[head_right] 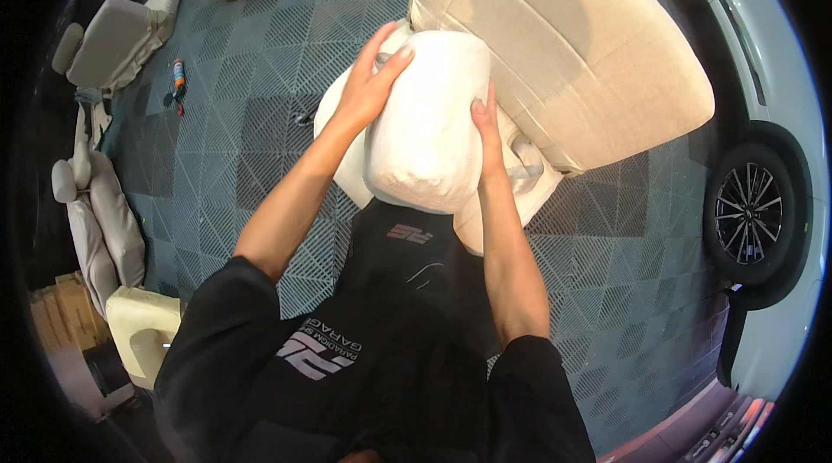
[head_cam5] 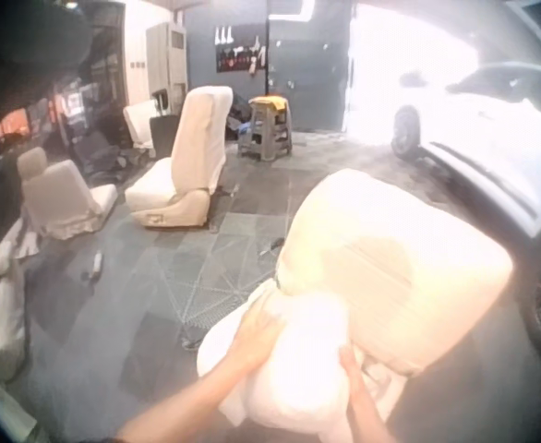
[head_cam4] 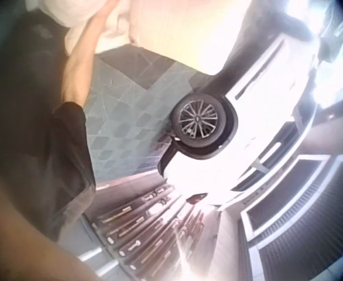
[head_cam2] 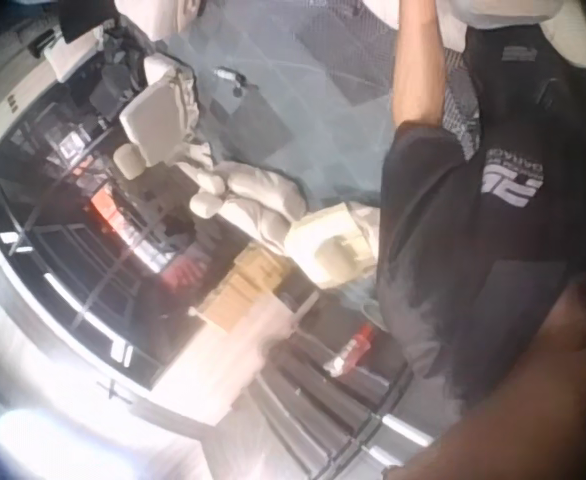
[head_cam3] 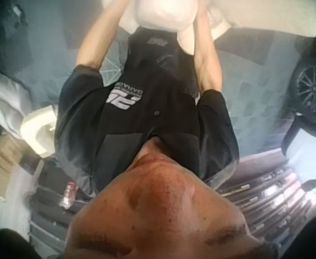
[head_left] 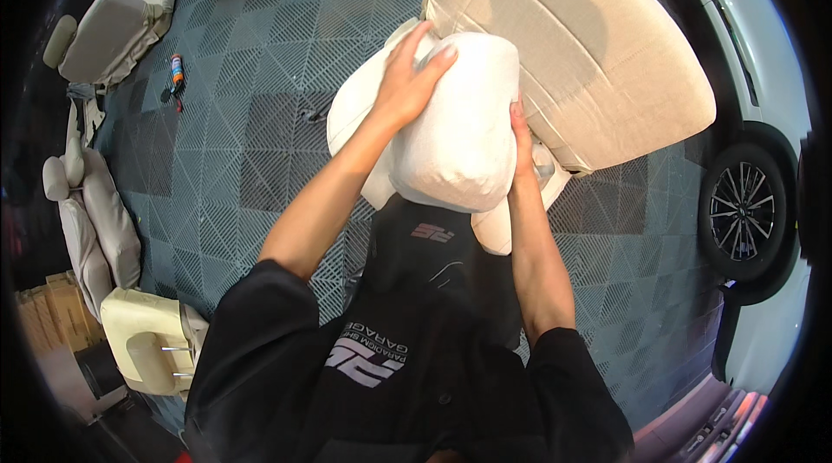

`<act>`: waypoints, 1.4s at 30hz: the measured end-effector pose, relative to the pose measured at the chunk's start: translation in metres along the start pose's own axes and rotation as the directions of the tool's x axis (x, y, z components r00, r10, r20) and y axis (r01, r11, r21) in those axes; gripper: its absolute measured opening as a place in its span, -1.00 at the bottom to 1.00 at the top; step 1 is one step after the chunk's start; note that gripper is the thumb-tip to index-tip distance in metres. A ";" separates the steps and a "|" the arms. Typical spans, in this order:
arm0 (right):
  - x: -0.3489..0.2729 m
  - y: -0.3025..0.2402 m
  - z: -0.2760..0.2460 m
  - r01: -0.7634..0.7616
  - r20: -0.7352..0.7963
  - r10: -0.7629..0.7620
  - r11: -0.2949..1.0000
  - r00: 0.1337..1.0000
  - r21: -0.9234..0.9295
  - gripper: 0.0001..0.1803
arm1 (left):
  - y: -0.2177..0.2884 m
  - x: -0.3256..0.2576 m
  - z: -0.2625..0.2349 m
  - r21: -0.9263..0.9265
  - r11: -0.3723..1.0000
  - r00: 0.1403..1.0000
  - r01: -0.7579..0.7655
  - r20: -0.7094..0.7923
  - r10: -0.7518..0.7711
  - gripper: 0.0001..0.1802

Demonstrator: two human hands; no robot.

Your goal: The person places a white foam cushion onto the metal frame of a car seat and secures it by threading and tightening a white cord around the frame's vertical rods. The person then adjusts the cushion's position and pulls the cord to ensure it is firmly attached to the seat structure.

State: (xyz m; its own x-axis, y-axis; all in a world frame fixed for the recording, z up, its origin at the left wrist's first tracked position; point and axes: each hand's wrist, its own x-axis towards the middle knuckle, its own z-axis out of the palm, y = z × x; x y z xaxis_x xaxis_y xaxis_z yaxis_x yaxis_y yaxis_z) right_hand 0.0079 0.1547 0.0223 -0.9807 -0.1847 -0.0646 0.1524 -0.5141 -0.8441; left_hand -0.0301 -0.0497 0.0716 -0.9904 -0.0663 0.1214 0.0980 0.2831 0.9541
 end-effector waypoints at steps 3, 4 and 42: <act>0.006 0.009 0.010 0.066 0.010 -0.066 0.997 0.998 -0.031 0.18 | 0.013 -0.043 -0.022 -0.252 0.963 0.990 -0.097 0.076 0.120 -0.13; 0.003 0.006 0.022 0.078 0.022 -0.077 0.996 0.997 -0.039 0.20 | 0.011 -0.061 -0.025 -0.220 0.966 0.984 -0.138 0.081 0.159 -0.14; -0.013 0.121 0.086 -0.284 -0.457 0.287 0.956 0.842 0.077 0.05 | -0.134 -0.075 -0.123 -0.944 0.115 0.881 0.310 0.240 -0.407 -0.09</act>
State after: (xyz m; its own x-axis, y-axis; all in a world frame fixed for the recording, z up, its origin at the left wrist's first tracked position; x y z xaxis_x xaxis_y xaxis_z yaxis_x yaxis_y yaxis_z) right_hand 0.0499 0.0230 -0.0331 -0.8380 0.0799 -0.5399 0.4335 -0.5035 -0.7474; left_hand 0.0427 -0.1999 -0.0317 -0.9362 0.0558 -0.3469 -0.2036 -0.8908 0.4062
